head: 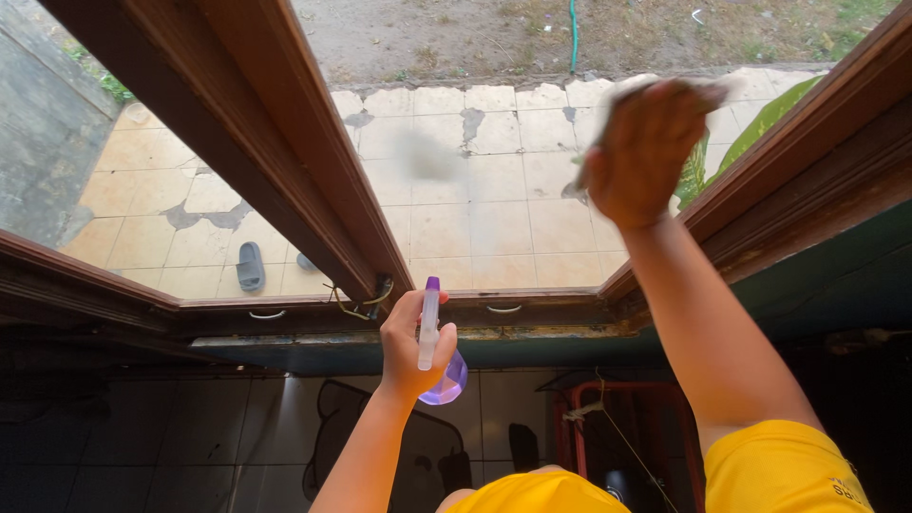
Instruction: The person sprays a liquid from a bottle onto a glass window pane and wipes the surface with a cloth.
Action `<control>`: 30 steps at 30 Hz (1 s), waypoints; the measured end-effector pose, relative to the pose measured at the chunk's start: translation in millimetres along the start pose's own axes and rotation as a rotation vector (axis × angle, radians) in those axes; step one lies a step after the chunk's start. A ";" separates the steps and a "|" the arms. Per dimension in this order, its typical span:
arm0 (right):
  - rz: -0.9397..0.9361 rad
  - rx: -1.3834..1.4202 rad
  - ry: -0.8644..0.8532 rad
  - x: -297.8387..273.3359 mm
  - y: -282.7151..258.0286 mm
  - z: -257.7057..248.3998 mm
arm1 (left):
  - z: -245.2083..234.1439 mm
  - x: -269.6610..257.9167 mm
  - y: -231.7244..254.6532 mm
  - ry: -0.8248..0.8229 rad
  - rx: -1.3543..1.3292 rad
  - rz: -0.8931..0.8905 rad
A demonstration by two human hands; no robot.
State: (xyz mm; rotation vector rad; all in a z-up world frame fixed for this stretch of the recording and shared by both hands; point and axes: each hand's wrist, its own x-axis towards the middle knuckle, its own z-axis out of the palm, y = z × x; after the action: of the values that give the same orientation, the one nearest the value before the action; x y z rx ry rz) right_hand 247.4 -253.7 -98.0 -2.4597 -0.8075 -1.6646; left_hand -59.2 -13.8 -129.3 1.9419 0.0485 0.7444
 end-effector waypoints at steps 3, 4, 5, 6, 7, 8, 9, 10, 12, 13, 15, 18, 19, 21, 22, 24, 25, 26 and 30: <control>0.223 0.112 0.157 9.6 33.4 -7.7 | 18.4 4.9 2.1 -0.028 -0.025 0.001; 0.213 0.124 0.195 6.2 32.8 -3.7 | 24.8 7.4 2.4 -0.043 -0.028 -0.014; 0.204 0.136 0.233 0.5 33.8 1.7 | 31.1 9.3 2.8 -0.057 -0.032 -0.028; 0.219 0.143 0.211 -12.6 31.7 6.2 | 36.4 10.8 2.6 -0.070 -0.043 -0.012; 0.234 0.149 0.190 -32.1 26.6 10.4 | 41.6 11.9 2.0 -0.082 -0.054 0.005; 0.260 0.163 0.165 -52.7 20.9 17.2 | 47.4 13.3 0.8 -0.092 -0.066 0.022; 0.287 0.177 0.140 -76.3 14.5 23.6 | 53.4 14.2 -0.8 -0.106 -0.081 0.033; 0.273 0.186 0.082 -103.4 7.2 27.2 | 59.0 13.6 -2.2 -0.117 -0.095 0.041; 0.231 0.231 -0.079 -159.8 -7.6 28.0 | 67.3 11.0 -5.8 -0.149 -0.089 0.033; 0.202 0.268 -0.182 -184.5 -13.5 26.9 | 70.8 8.8 -7.4 -0.170 -0.070 0.017; 0.239 0.349 -0.343 -218.2 -24.8 20.4 | 75.5 5.2 -10.8 -0.187 -0.052 -0.007; 0.296 0.424 -0.393 -221.1 -26.3 18.1 | 73.2 -3.4 -13.6 -0.182 -0.051 -0.053; 0.315 0.442 -0.376 -212.6 -24.8 17.7 | 69.9 -5.4 -13.7 -0.181 -0.045 -0.072; 0.306 0.344 -0.170 -164.7 -11.8 19.8 | 60.6 -7.2 -13.3 -0.170 -0.027 -0.081; 0.280 0.286 -0.008 -129.4 -1.7 23.7 | 55.4 -7.3 -12.5 -0.160 -0.017 -0.071; 0.255 0.200 0.143 -58.3 21.3 19.3 | 44.2 -7.3 -10.6 -0.130 -0.002 -0.054; 0.230 0.188 0.169 -27.4 28.2 12.6 | 38.2 -7.4 -9.7 -0.111 0.004 -0.046; 0.203 0.176 0.196 -0.3 35.3 3.6 | 33.4 -7.2 -8.9 -0.090 0.009 -0.039; 0.037 0.107 0.168 44.9 12.2 -17.1 | 17.5 -11.7 -9.3 -0.030 -0.012 -0.084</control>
State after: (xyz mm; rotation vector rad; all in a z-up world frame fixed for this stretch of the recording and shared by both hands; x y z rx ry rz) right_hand 251.0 -252.6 -48.6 -2.2162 -0.8012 -1.7387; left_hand -57.0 -27.3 -147.8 1.9267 0.1065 0.6578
